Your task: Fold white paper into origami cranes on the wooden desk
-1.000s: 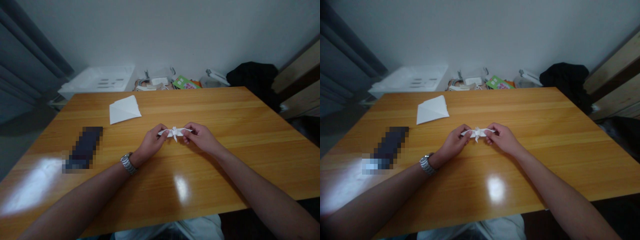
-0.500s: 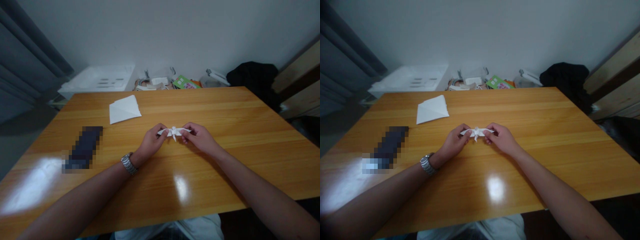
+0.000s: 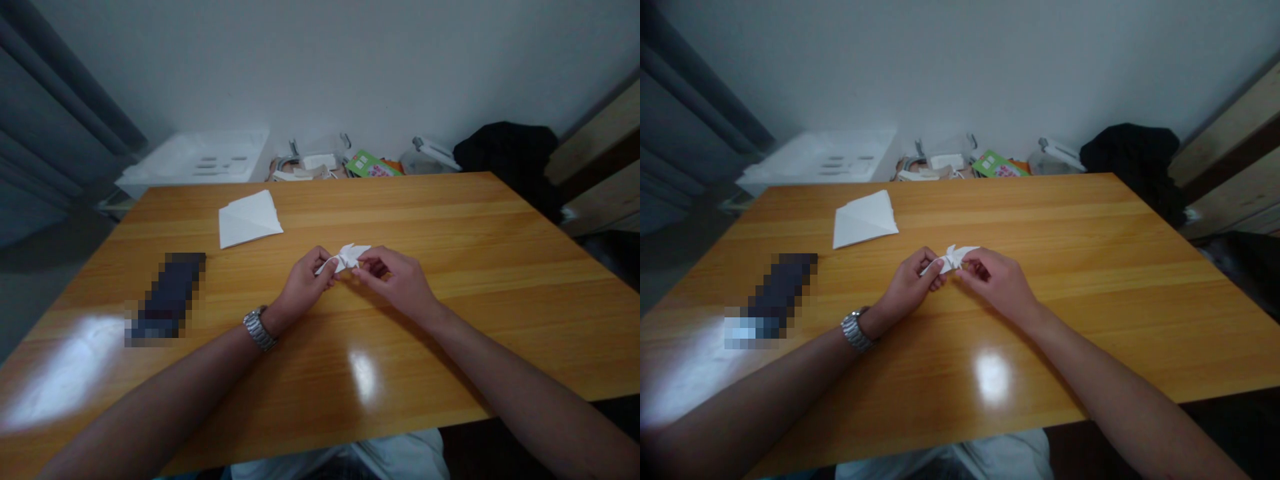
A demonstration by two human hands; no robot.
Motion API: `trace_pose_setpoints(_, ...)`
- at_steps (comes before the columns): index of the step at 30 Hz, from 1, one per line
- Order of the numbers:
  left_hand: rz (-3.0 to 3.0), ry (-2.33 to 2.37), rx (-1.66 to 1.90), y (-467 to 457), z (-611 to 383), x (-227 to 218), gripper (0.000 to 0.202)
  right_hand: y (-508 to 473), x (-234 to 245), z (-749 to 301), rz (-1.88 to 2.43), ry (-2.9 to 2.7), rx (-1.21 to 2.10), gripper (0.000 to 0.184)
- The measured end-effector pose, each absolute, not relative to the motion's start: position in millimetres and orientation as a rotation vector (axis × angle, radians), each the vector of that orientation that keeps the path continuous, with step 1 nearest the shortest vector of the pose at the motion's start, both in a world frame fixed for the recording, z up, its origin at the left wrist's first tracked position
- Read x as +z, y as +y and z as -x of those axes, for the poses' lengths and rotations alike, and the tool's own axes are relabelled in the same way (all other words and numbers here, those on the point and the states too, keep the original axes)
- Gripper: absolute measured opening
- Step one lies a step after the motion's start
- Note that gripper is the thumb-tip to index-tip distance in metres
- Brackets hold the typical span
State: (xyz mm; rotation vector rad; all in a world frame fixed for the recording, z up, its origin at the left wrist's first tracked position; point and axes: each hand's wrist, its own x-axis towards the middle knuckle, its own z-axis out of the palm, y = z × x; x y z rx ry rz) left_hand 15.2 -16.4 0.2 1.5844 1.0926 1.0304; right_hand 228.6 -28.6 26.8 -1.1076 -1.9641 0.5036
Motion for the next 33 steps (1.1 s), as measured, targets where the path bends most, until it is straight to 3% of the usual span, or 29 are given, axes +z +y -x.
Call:
trace_pose_setpoints(3, -1.651, 1.098, 1.02, -16.3, -16.4, -2.0, 0.03, -27.5, 29.2, -228.2, 1.075, -1.989, 0.372, 0.006)
trace_pose_setpoints(16, -1.912, 1.076, 1.214, -13.9, -12.0, 0.5, 0.015, -24.6, 33.4, -232.3, 0.96, -2.088, 0.367, 0.008)
trace_pose_setpoints(33, -1.589, 1.106, 1.259, -12.7, -12.5, 3.9, 0.024, -23.6, 35.2, -237.4, 0.989, -2.075, 0.374, 0.01)
